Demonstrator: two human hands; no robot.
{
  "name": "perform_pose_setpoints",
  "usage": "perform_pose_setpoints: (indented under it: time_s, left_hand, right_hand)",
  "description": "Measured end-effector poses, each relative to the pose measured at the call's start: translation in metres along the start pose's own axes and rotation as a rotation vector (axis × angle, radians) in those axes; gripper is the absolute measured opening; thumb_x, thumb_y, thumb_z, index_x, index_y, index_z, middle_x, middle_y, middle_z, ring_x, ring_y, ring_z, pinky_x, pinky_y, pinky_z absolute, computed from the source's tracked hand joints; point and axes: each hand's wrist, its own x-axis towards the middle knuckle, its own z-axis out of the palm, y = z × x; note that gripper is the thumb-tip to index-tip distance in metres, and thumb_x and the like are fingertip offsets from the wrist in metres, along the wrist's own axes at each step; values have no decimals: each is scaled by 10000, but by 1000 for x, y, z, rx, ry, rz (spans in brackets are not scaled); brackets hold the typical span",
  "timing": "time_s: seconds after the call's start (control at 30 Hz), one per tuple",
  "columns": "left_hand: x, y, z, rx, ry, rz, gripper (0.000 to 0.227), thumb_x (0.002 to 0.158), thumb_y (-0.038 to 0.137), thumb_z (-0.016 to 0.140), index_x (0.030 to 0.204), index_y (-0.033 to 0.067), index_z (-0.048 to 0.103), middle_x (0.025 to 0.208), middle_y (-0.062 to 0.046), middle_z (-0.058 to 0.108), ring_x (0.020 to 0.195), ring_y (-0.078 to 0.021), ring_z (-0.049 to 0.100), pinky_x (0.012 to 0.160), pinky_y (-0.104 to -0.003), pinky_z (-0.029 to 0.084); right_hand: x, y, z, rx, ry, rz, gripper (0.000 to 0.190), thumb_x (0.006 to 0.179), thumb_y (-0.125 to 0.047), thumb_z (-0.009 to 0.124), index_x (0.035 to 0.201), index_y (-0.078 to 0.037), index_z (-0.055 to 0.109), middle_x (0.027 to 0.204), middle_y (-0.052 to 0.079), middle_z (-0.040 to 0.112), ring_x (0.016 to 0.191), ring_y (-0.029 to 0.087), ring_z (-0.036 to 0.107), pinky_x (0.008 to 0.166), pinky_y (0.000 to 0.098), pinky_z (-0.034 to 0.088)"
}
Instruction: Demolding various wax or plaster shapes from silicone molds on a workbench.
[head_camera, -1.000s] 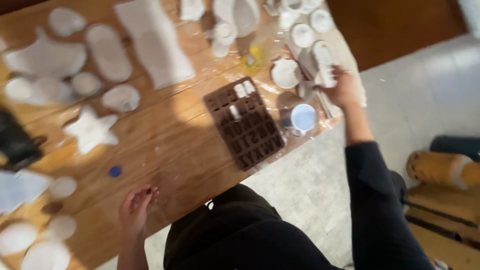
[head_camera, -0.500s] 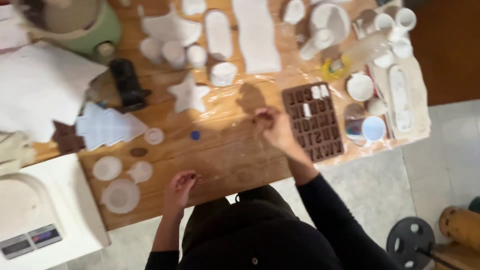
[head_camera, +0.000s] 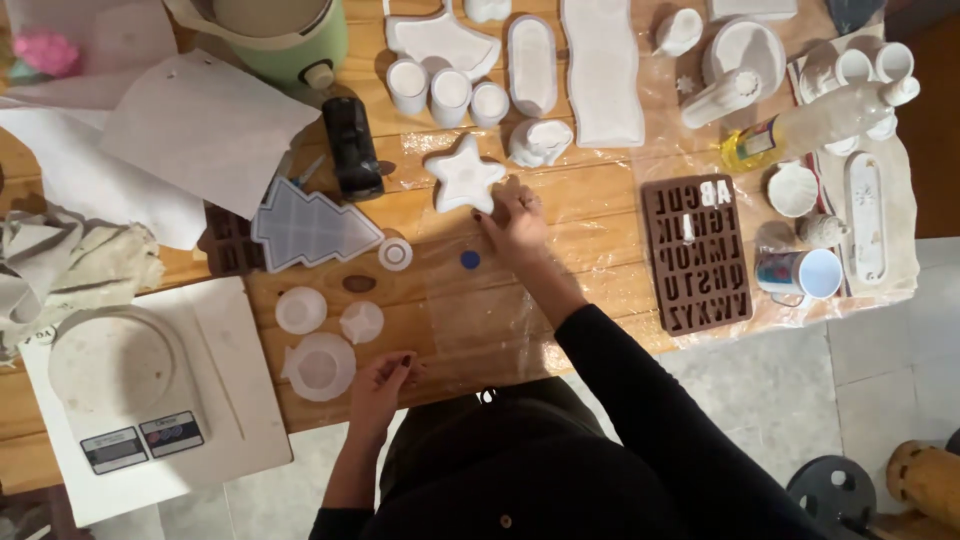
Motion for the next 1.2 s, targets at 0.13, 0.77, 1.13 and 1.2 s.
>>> perform_pose_setpoints:
  time_s: [0.13,0.77,1.13,1.2]
  left_hand:
    - [7,-4,-3,-65,-15,-41,212,994,89,599,1153,-21,686,960,-120,762,863,-185,729,787,-313,586]
    - [37,174,94,211,-149,712,188,1025,-11,591,1199,-9,664,1192,-95,689,1107,-155,664,989,-275,529]
    - [55,95,237,-28,-473,408,307,1012,0,629,1310,-76,640,1264,-130,707,1137,-134,676,1002,-253,545]
    - [64,65,247,-26,-388,401,302,1009,20,662,1294,-81,670,1187,-116,738,1035,-108,692,914,-226,559]
  right_hand:
    - [3,2,10,-44,13,42,436,748,-309,909,1112,-133,747,1010,117,718,937,327,690,795,421,568]
    - [-55,-15,-131,1653,-24,639,383,979,18,604,1361,13,585,1220,146,688,1127,286,697,1069,483,552]
    - [-146,7,-202,1866,95,441,482,1037,-33,682,1508,20,597,1177,158,713,968,249,682,806,325,565]
    - [-185,69,-156,1514,162,708,177,1107,-8,699,1189,131,628,1091,146,708,976,210,616,775,333,488]
